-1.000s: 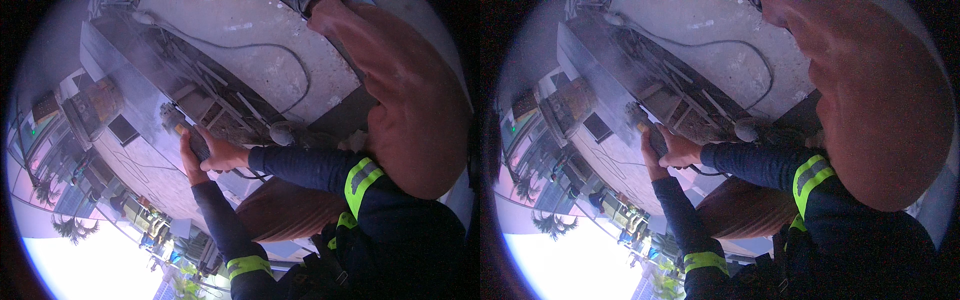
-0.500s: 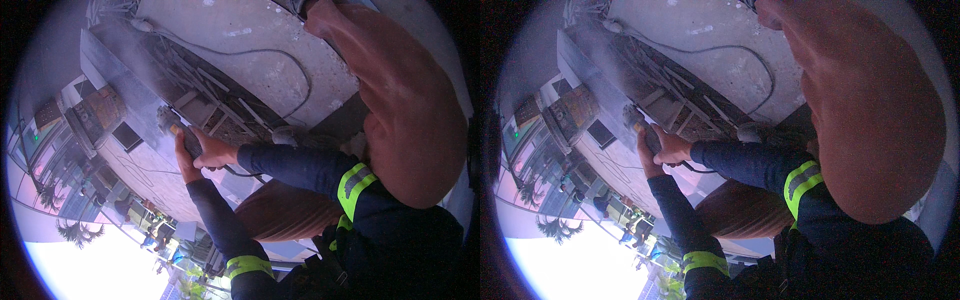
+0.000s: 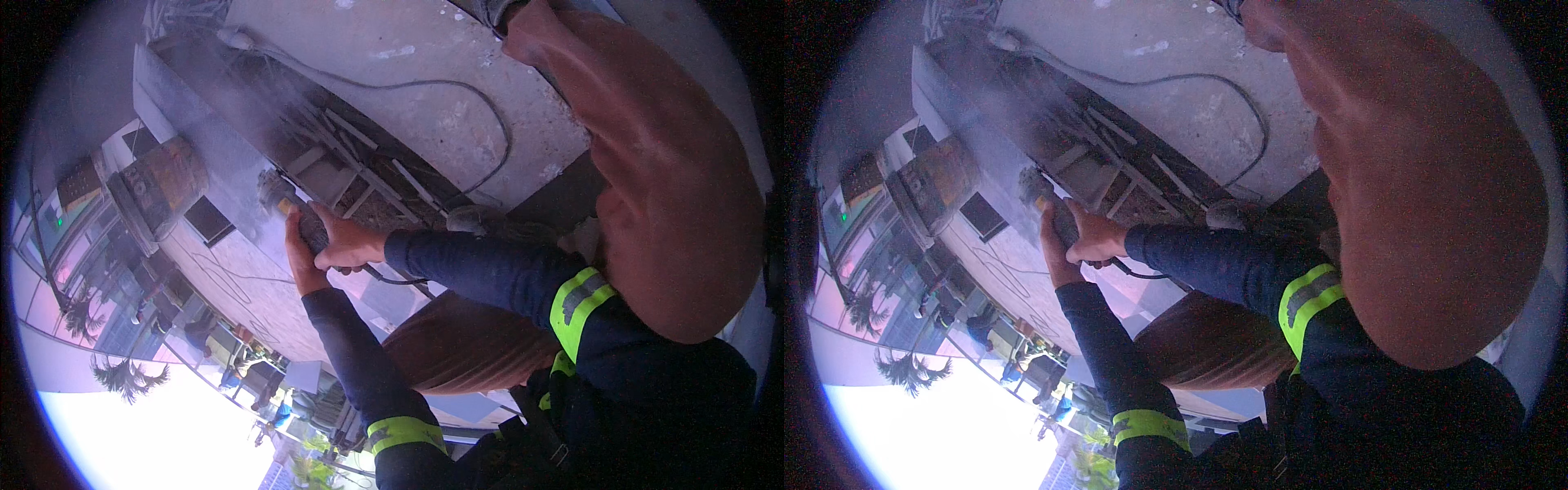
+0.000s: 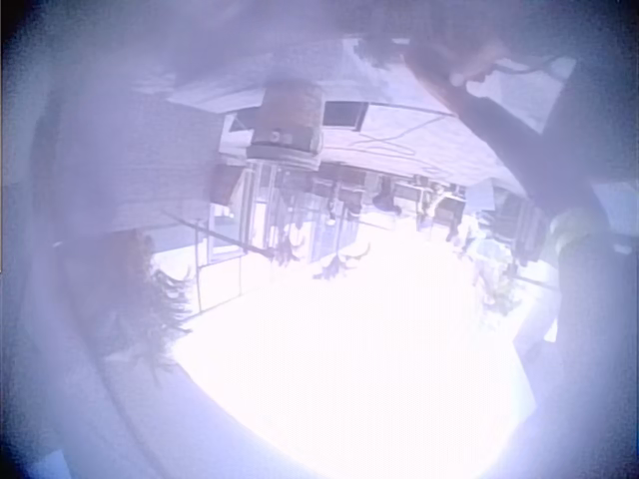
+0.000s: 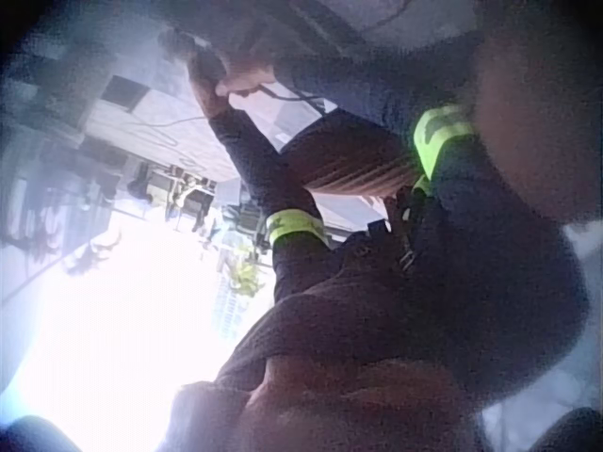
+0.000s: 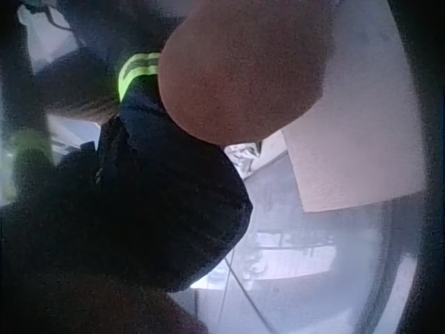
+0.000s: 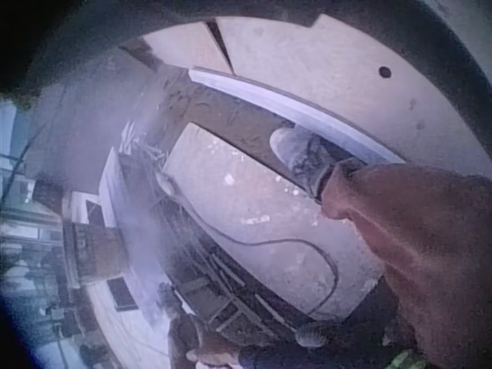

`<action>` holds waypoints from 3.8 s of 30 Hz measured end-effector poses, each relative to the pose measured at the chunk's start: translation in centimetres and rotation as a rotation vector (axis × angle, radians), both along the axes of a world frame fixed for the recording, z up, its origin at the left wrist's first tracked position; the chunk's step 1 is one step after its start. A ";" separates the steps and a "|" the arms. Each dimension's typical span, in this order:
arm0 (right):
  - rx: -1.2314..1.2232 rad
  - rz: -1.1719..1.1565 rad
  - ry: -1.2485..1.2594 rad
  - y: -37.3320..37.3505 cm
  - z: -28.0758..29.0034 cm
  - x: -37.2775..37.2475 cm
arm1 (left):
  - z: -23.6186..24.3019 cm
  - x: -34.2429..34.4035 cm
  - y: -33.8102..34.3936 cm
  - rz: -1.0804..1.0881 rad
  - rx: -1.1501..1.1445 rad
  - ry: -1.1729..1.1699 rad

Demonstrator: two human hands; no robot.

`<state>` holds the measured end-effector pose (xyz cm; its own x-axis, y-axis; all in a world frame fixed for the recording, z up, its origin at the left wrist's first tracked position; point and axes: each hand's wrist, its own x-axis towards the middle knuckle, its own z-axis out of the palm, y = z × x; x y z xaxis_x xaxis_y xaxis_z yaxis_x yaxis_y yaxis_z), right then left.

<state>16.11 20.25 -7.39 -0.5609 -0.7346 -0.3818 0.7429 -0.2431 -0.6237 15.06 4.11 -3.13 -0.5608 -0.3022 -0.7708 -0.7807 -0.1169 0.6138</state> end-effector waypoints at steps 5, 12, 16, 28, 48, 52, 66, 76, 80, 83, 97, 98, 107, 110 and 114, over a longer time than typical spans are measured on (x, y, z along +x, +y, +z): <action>-0.039 -0.032 -0.012 -0.3 -0.4 0.3 | 0.3 0.0 1.0 0.027 -0.030 -0.003; -0.011 0.059 0.000 0.1 0.1 0.0 | -1.0 0.7 -1.1 0.064 -0.077 0.056; 0.020 -0.007 0.054 -0.2 -0.6 0.3 | -1.3 0.7 -1.1 0.021 -0.046 0.054; 0.036 -0.021 0.073 -1.6 -1.4 0.9 | -0.9 0.4 -0.7 0.033 -0.043 0.038; 0.042 0.080 0.071 -0.7 -0.6 0.0 | -1.2 1.0 -1.9 0.111 -0.011 0.070; 0.152 -0.050 0.209 -1.6 -1.4 0.6 | -1.8 0.8 -2.1 0.088 -0.014 0.062; 0.027 -0.032 0.019 -1.1 -0.4 0.1 | -0.1 -0.4 1.2 0.049 -0.132 0.058; -0.028 0.038 -0.042 0.6 0.1 -0.3 | -0.1 -0.2 0.2 0.070 -0.070 0.008; -0.030 0.013 -0.021 0.3 -0.1 -0.3 | -0.4 0.1 -0.4 0.069 -0.042 0.026; 0.038 -0.019 0.063 -0.1 -0.4 -0.1 | -0.4 0.1 -0.1 0.057 -0.081 0.017; 0.051 0.039 0.054 0.0 -0.5 -0.3 | 0.0 0.1 0.6 0.040 -0.115 0.037; 0.040 0.014 0.051 -0.2 -0.4 -0.1 | -0.1 0.1 0.3 0.038 -0.112 0.033; 0.098 0.054 0.117 -0.4 -0.4 -0.3 | -0.4 0.3 -0.5 0.065 -0.099 0.009; 0.162 -0.120 0.201 -2.7 -1.9 1.4 | -0.7 0.6 -1.1 0.033 -0.078 0.012; 0.100 -0.098 0.148 -3.5 -2.7 2.0 | -0.4 0.6 -0.6 0.065 -0.085 -0.005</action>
